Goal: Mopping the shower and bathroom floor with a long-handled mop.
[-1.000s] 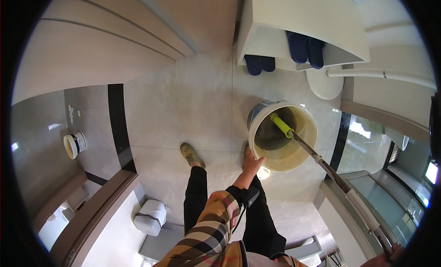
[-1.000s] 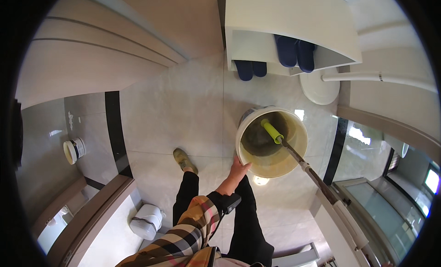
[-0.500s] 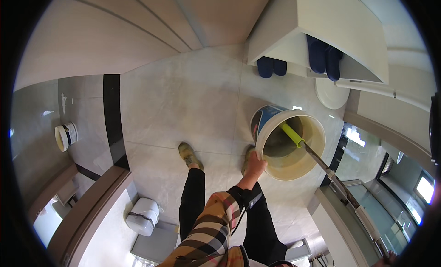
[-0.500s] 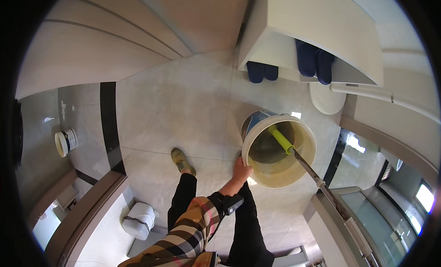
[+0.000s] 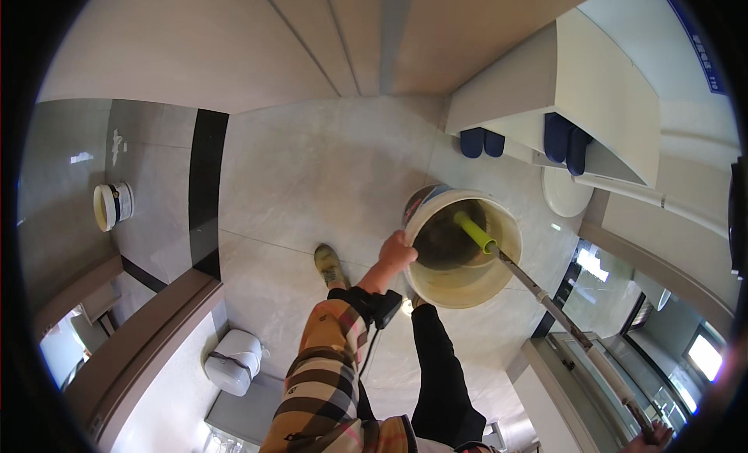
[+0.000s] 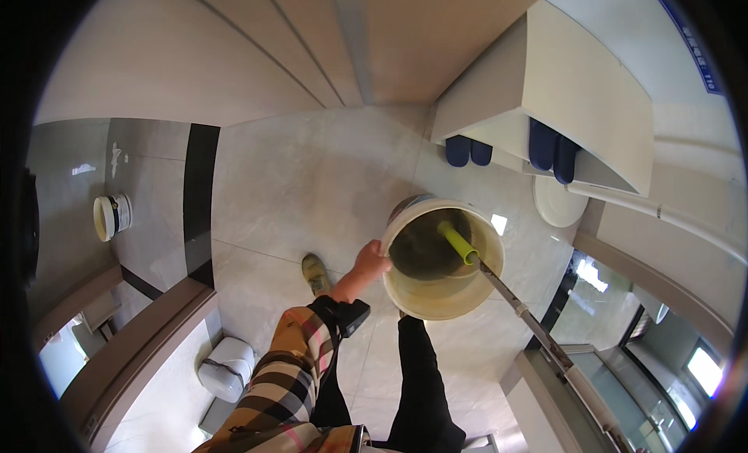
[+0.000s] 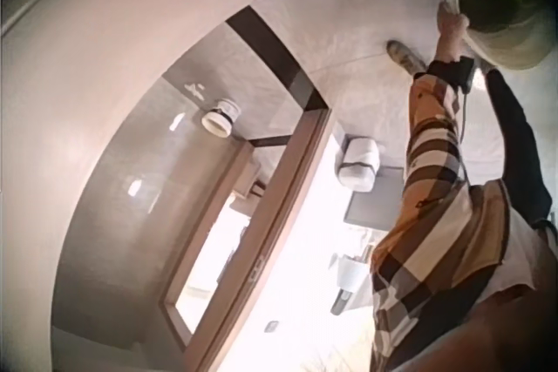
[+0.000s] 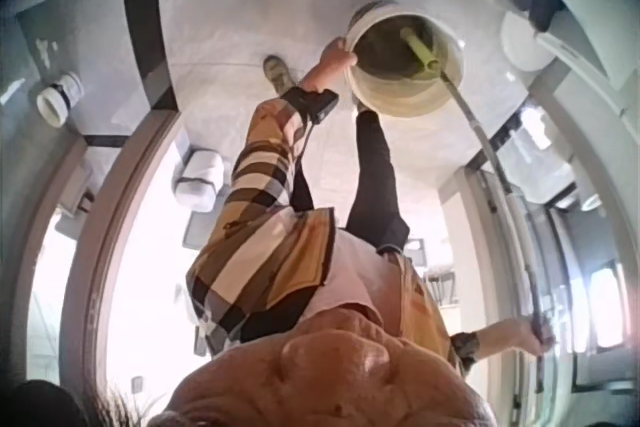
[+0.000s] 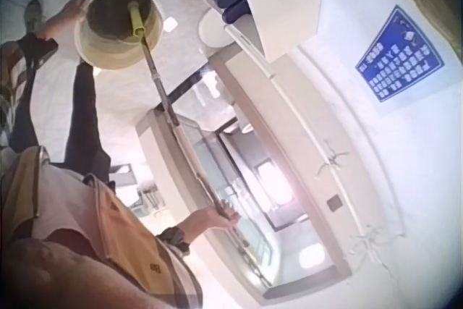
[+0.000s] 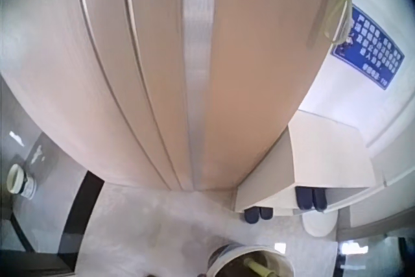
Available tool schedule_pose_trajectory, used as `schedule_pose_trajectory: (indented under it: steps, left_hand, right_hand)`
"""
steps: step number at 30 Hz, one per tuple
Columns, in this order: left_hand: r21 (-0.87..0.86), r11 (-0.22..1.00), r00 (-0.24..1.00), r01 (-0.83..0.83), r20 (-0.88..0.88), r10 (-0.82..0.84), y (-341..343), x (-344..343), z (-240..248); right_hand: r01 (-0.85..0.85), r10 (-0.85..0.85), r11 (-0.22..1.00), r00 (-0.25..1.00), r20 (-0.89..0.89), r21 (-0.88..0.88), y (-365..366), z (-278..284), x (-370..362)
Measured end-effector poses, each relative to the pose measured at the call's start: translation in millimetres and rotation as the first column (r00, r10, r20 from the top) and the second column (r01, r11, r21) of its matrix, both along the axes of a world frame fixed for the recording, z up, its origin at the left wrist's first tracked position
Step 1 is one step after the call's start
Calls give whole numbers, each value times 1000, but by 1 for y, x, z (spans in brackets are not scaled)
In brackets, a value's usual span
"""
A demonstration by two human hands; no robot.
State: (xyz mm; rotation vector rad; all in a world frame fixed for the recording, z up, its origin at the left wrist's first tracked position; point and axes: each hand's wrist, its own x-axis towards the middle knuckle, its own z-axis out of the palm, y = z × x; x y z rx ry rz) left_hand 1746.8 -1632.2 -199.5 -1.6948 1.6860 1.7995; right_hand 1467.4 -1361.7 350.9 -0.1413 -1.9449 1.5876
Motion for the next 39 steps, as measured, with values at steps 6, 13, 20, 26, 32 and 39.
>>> schedule_pose_trajectory:
  steps: [6,13,20,26,32,39]
  left_hand:
    - [43,983,983,-176,-49,178,-35,78,4]
    - [109,915,916,-388,-64,396,-91,201,-44]
    - [67,865,859,-497,-103,502,-153,278,-8]
    - [127,840,815,-527,-202,543,-147,291,7]
    - [-140,824,835,-548,-50,547,-110,306,17]
    - [158,653,670,-741,107,734,8,326,78]
  right_hand:
    - [-376,388,921,901,195,-98,7,3,-3]
    - [-714,744,666,612,268,-216,-17,-21,8]
    - [-787,854,510,415,313,-348,-119,-53,62]
    - [-770,812,572,482,330,-283,-147,-57,76]
    - [-835,865,483,408,293,-262,-177,-42,107]
    - [-919,963,235,176,202,-318,-211,-33,134]
